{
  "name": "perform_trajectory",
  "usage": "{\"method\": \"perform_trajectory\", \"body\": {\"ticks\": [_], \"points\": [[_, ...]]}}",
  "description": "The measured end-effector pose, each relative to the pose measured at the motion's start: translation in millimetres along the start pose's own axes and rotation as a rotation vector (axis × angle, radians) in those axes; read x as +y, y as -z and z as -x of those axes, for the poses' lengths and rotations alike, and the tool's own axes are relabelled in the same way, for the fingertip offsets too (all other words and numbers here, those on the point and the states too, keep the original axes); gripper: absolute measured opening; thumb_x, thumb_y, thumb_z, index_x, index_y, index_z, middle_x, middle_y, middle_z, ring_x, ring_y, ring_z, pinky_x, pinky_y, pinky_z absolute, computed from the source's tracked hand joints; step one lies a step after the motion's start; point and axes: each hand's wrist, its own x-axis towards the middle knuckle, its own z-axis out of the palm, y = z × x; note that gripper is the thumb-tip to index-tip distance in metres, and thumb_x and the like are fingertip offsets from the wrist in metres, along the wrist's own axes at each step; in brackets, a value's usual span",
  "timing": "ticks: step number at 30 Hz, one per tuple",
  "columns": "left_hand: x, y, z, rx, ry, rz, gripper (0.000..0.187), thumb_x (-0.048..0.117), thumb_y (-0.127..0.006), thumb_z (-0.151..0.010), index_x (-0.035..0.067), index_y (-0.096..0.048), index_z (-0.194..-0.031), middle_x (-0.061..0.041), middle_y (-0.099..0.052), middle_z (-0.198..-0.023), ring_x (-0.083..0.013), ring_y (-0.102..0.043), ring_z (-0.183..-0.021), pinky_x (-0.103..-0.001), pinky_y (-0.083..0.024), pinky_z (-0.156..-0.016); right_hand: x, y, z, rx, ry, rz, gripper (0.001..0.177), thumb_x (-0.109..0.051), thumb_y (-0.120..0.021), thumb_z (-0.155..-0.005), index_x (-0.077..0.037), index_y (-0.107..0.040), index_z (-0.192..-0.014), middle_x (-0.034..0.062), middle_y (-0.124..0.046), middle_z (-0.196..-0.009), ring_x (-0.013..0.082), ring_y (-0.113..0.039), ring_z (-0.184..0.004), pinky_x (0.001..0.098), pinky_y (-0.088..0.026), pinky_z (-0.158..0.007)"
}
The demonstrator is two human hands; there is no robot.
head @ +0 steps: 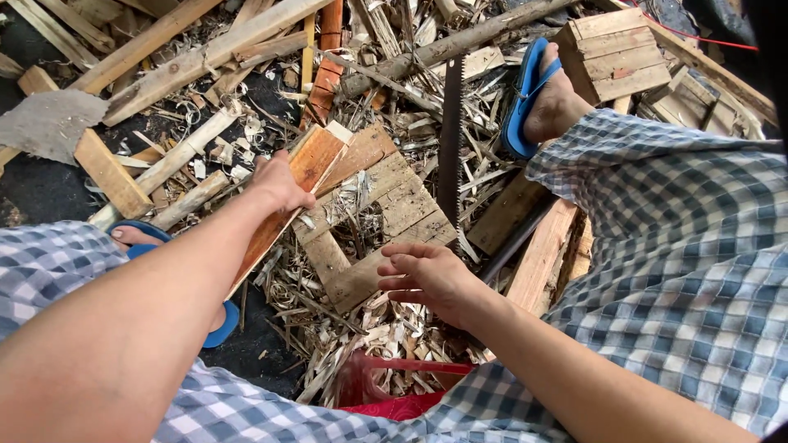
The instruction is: Sawing a wooden plank by hand using a small hand saw
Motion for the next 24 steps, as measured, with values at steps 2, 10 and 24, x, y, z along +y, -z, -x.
{"method": "perform_trajectory", "body": {"ticks": [2, 10, 24], "points": [[4, 5, 3, 0.000, 0.003, 0.012, 0.109, 0.032, -0.104, -0.052, 0.010, -0.048, -0.143, -0.028, -0.042, -0.142, -0.0470, -0.050, -0.137, -0.055, -0.042, -0.115, -2, 0, 0, 0.015, -0.008, -0.018, 0.035, -0.011, -0.060, -0.097, 0.000, -0.063, -0.130, 0.0200, -0.075, -0.102, 0.0313, -0.076, -0.093, 0.0450, -0.062, -0.084], [6, 9, 8, -0.024, -0.013, 0.002, 0.122, 0.030, -0.103, -0.055, 0.011, -0.039, -0.157, -0.027, -0.029, -0.141, -0.0539, -0.043, -0.140, -0.060, -0.040, -0.115, 2, 2, -6, 0.003, -0.004, -0.003, 0.031, -0.010, -0.058, -0.098, -0.002, -0.066, -0.126, 0.0182, -0.076, -0.098, 0.0311, -0.076, -0.093, 0.0432, -0.062, -0.081], [29, 28, 42, 0.014, -0.044, -0.115, 0.116, 0.034, -0.098, -0.069, 0.009, -0.032, -0.162, -0.026, -0.036, -0.142, -0.0467, -0.033, -0.143, -0.055, -0.033, -0.121, -2, 0, 1, 0.012, -0.003, 0.010, 0.030, -0.009, -0.056, -0.099, -0.002, -0.066, -0.127, 0.0181, -0.075, -0.097, 0.0316, -0.077, -0.092, 0.0427, -0.062, -0.080]]}}
